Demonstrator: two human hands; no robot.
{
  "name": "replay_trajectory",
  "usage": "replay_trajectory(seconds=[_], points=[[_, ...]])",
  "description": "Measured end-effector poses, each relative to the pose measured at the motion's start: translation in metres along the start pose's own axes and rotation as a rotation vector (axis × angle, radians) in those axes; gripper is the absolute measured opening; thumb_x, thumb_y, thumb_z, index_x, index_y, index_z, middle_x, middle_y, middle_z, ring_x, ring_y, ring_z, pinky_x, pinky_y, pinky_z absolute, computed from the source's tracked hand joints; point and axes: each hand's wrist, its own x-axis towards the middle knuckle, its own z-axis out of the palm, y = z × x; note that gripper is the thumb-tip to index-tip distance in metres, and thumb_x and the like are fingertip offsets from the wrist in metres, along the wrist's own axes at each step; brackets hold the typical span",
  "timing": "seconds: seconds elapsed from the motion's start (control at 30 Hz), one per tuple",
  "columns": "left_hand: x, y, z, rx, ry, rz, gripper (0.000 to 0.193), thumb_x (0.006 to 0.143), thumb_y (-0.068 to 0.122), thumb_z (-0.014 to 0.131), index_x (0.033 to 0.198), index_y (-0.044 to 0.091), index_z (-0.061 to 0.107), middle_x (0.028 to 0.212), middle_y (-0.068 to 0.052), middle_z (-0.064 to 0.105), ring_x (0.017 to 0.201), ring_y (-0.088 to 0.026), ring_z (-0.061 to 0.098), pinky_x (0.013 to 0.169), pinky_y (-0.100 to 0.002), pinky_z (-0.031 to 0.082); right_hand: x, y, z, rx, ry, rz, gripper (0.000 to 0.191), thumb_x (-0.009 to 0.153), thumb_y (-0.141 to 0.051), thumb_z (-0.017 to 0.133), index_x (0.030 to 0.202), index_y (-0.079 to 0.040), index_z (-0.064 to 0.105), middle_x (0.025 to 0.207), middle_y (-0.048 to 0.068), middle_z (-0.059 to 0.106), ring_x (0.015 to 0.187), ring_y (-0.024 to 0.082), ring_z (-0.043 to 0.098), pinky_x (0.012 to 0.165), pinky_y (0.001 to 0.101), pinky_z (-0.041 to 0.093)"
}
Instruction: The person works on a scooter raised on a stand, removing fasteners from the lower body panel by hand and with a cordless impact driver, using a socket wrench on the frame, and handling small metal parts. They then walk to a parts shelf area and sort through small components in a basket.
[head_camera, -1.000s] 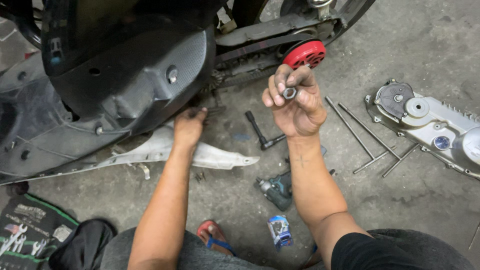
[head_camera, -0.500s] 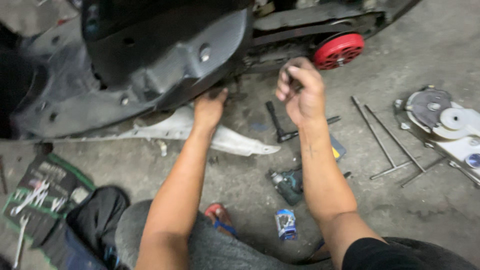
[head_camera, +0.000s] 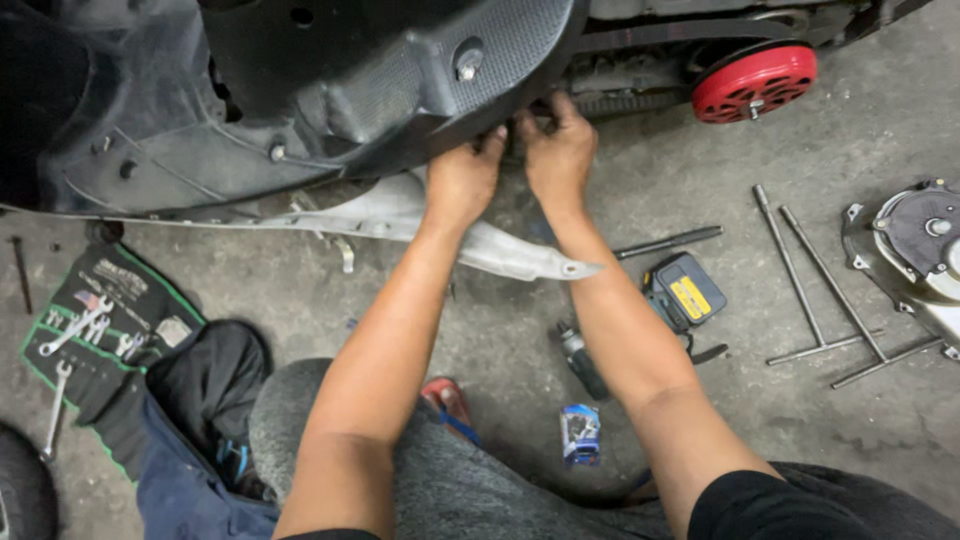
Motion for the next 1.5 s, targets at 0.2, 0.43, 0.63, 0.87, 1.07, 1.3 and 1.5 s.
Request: replay_trajectory(seconds=[0.2, 0.43, 0.63, 0.87, 1.07, 1.3, 1.5], points=[[-0.001, -0.009, -0.002, -0.067, 0.003, -0.001, 0.027, 0.094, 0.021, 0.07, 0.11, -0.001, 0.071, 0.1, -0.018, 0.077, 0.09, -0.029, 0.075, 0.083, -0.039, 0.056, -0.005, 0.016, 0.001, 0.123, -0.069, 0.057, 0.016, 0.093, -0.005, 0.075, 0.108, -0.002, 0.069, 0.077, 0.005, 0.071, 0.066, 0.009, 0.056, 0.062, 0.0293, 0.049], [-0.006, -0.002, 0.003, -0.034, 0.003, -0.029, 0.024, 0.094, 0.019, 0.07, 0.108, -0.001, 0.072, 0.096, -0.018, 0.076, 0.089, -0.029, 0.075, 0.082, -0.039, 0.055, -0.038, 0.071, -0.029, 0.15, -0.261, 0.189, 0.021, 0.097, -0.011, 0.073, 0.111, -0.002, 0.06, 0.09, 0.004, 0.073, 0.079, 0.008, 0.064, 0.07, 0.0259, 0.053], [-0.011, 0.009, 0.01, 0.14, 0.08, 0.183, 0.021, 0.095, 0.018, 0.071, 0.109, 0.003, 0.074, 0.099, -0.018, 0.076, 0.095, -0.033, 0.073, 0.084, -0.041, 0.054, -0.043, 0.129, -0.074, -0.006, -0.263, 0.152, 0.018, 0.098, -0.009, 0.074, 0.111, -0.002, 0.064, 0.097, 0.01, 0.076, 0.088, 0.017, 0.073, 0.079, 0.0323, 0.056], [-0.009, 0.012, 0.014, 0.045, 0.059, -0.088, 0.027, 0.094, 0.027, 0.072, 0.111, 0.006, 0.074, 0.095, -0.013, 0.079, 0.084, -0.027, 0.074, 0.081, -0.04, 0.057, -0.018, 0.206, -0.12, -0.444, -0.316, 0.256, 0.024, 0.088, -0.013, 0.079, 0.104, 0.0, 0.065, 0.091, 0.02, 0.073, 0.086, 0.036, 0.071, 0.077, 0.0437, 0.055], [0.0, 0.017, 0.018, 0.247, 0.091, -0.073, 0.036, 0.09, 0.036, 0.077, 0.114, 0.009, 0.074, 0.113, -0.016, 0.076, 0.104, -0.035, 0.072, 0.09, -0.044, 0.054, -0.025, 0.244, -0.145, -0.652, -0.426, 0.337, 0.025, 0.083, -0.02, 0.08, 0.102, -0.004, 0.074, 0.099, 0.023, 0.073, 0.097, 0.042, 0.069, 0.083, 0.0513, 0.054], [0.005, 0.014, 0.024, 0.501, 0.069, -0.031, 0.029, 0.096, 0.029, 0.072, 0.119, 0.011, 0.074, 0.12, -0.016, 0.075, 0.116, -0.038, 0.067, 0.102, -0.048, 0.049, -0.029, 0.257, -0.155, -0.705, -0.517, 0.415, 0.028, 0.082, -0.022, 0.078, 0.106, -0.008, 0.078, 0.103, 0.024, 0.072, 0.102, 0.043, 0.068, 0.088, 0.0507, 0.054], [0.003, -0.016, 0.025, 0.333, 0.261, 0.066, 0.036, 0.095, 0.018, 0.076, 0.124, -0.002, 0.068, 0.125, -0.021, 0.069, 0.117, -0.04, 0.065, 0.102, -0.052, 0.046, -0.016, 0.217, -0.154, -0.579, -0.362, 0.416, 0.028, 0.091, -0.023, 0.076, 0.109, -0.003, 0.072, 0.1, 0.024, 0.074, 0.097, 0.041, 0.071, 0.084, 0.0488, 0.055]])
